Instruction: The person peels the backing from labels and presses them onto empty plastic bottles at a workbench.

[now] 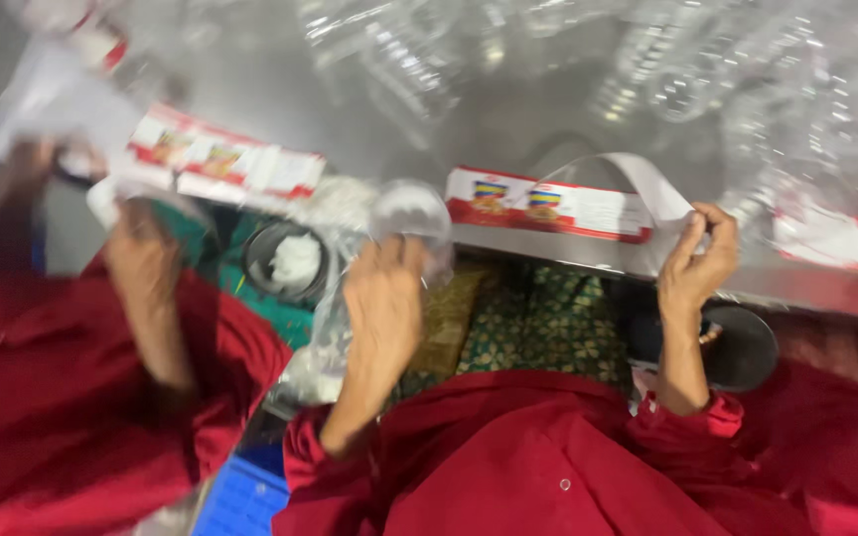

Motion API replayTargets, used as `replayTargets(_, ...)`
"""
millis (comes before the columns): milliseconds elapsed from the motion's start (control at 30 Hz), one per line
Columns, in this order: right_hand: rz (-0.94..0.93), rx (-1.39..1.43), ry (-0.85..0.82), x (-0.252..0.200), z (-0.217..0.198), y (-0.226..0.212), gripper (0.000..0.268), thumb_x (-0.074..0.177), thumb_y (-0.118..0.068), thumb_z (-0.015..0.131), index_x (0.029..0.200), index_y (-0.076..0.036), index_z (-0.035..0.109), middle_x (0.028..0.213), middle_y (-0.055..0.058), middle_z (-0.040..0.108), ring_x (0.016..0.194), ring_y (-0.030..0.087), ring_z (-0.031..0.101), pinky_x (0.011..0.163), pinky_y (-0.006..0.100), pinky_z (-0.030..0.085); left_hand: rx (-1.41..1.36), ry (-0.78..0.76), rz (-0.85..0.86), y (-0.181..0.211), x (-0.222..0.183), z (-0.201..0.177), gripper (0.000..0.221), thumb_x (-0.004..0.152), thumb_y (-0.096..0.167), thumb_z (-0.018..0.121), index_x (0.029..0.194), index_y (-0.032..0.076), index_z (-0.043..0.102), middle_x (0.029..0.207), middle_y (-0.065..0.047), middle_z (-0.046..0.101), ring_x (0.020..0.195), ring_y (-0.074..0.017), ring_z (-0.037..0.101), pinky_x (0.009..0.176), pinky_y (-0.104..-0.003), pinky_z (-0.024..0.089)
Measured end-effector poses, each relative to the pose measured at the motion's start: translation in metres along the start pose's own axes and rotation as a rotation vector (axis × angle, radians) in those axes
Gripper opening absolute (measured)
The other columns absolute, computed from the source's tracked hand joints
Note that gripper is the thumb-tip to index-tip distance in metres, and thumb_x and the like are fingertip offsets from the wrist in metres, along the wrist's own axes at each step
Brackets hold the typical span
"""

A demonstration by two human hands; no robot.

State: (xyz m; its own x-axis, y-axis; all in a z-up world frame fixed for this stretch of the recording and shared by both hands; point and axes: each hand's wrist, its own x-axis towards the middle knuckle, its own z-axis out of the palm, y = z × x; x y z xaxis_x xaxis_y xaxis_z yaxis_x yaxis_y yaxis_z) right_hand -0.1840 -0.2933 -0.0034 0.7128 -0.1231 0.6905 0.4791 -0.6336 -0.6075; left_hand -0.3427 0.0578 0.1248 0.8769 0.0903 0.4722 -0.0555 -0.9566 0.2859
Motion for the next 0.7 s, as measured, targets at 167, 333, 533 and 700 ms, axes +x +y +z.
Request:
replayTargets(167, 0.013, 0.047, 0.01, 0.01, -0.104, -0.086, 0.015, 0.112, 0.0, 0.072, 0.126, 0.003, 0.067, 0.108, 0.013, 0.067, 0.098, 0.02, 0.064, 0.09, 0.029, 0.052, 0.069, 0.123, 0.052, -0.052, 0.104, 0.073, 0.013, 0.089, -0.001, 0.06, 0.099, 0.005, 0.066, 0.098, -0.016, 0.065, 0.091, -0.0391, 0.06, 0.079, -0.051, 0.048)
replayTargets(333, 0.19, 0.276, -0.249, 0.016, -0.122, -0.138, 0.045, 0.082, 0.005, 0.081, 0.125, 0.001, 0.065, 0.094, 0.003, 0.069, 0.084, 0.01, 0.064, 0.081, 0.024, 0.053, -0.3, 0.177, 0.12, -0.012, 0.11, 0.074, 0.043, 0.093, 0.014, 0.075, 0.132, 0.002, 0.062, 0.125, -0.021, 0.065, 0.11, -0.0419, 0.062, 0.093, -0.047, 0.05)
replayTargets(533, 0.347, 0.537, -0.438, 0.014, -0.066, -0.141, 0.044, 0.087, 0.004, 0.076, 0.128, -0.001, 0.061, 0.091, 0.002, 0.069, 0.086, 0.011, 0.066, 0.082, 0.024, 0.055, -1.14, -0.423, 0.1, 0.111, 0.021, 0.101, 0.023, 0.094, 0.017, 0.077, 0.109, 0.002, 0.068, 0.092, -0.012, 0.067, 0.078, -0.0218, 0.068, 0.071, -0.031, 0.055)
replayTargets(700, 0.519, 0.771, -0.438, -0.011, -0.061, -0.113, 0.048, 0.086, 0.004, 0.069, 0.132, -0.001, 0.057, 0.102, 0.001, 0.069, 0.093, 0.008, 0.064, 0.084, 0.021, 0.051, -1.321, -0.318, -0.329, 0.123, -0.01, 0.114, 0.016, 0.102, 0.015, 0.07, 0.105, 0.0, 0.066, 0.079, -0.004, 0.066, 0.069, -0.0062, 0.057, 0.061, -0.024, 0.047)
